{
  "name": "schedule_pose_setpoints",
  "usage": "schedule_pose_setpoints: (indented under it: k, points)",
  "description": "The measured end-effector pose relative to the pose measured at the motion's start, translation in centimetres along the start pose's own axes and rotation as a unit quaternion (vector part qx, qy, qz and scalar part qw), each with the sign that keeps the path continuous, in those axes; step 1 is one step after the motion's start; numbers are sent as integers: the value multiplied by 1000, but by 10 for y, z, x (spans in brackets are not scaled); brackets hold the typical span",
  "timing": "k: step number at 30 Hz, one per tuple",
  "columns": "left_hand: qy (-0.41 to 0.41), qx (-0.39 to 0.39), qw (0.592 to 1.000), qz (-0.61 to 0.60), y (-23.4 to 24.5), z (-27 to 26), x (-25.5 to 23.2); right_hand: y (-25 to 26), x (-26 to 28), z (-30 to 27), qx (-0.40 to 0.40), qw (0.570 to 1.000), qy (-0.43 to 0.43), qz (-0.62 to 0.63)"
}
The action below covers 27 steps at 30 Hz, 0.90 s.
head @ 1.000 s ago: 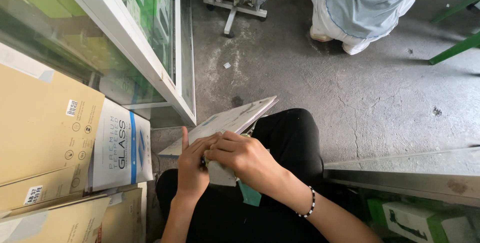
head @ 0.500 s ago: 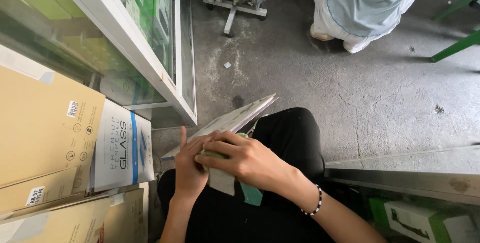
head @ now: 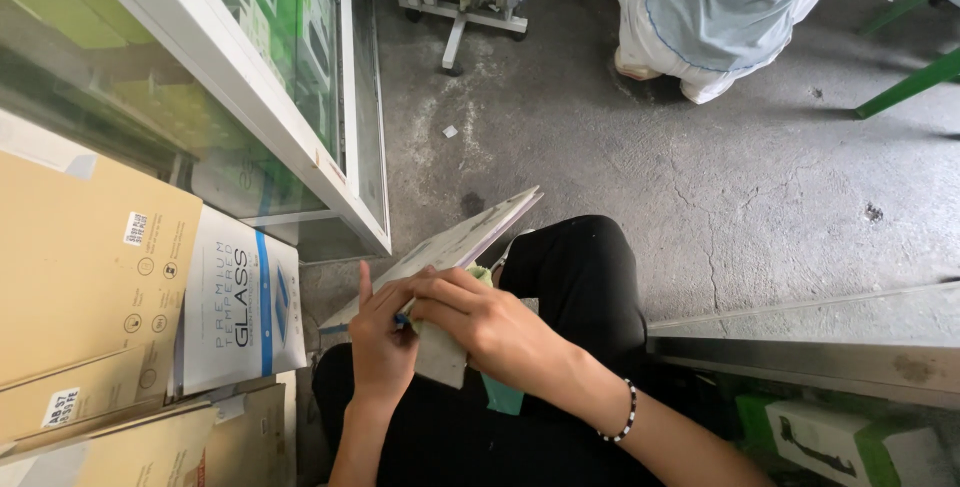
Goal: Wiping down a screen protector box with a cloth and folding the cloth.
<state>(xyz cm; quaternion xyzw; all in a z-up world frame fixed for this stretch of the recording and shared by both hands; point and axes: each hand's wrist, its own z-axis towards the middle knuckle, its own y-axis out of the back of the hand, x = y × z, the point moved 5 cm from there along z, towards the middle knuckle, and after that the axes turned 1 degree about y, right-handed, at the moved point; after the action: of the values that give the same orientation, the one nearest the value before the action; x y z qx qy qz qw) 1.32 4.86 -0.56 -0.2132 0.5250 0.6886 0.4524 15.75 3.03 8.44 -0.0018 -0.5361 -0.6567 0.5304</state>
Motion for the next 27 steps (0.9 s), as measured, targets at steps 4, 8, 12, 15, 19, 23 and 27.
schedule_pose_setpoints:
  k: [4, 8, 12, 15, 19, 23, 27]
  points:
    - [27, -24, 999, -14, -3, -4, 1, -10, 1, -4, 16, 999, -19, 26]
    - [47, -22, 997, -60, -8, -1, 7, -19, -4, -9, 7, 1000, 25, 2]
    - [39, -13, 997, -69, -5, 4, -1, -14, -3, -9, -58, 998, 18, 25]
    - [-17, -12, 999, -30, -2, 4, -11, 1, -3, -1, -74, 997, 29, 24]
    - [8, -18, 1000, -7, -2, 0, -4, 6, -15, -4, -63, 997, -18, 42]
    - [-1, -26, 1000, 12, 0, 1, -6, 5, -23, -5, -76, 994, -63, 42]
    - [-7, 4, 1000, -25, 3, 6, -14, -3, 4, 1, -105, 991, 24, 82]
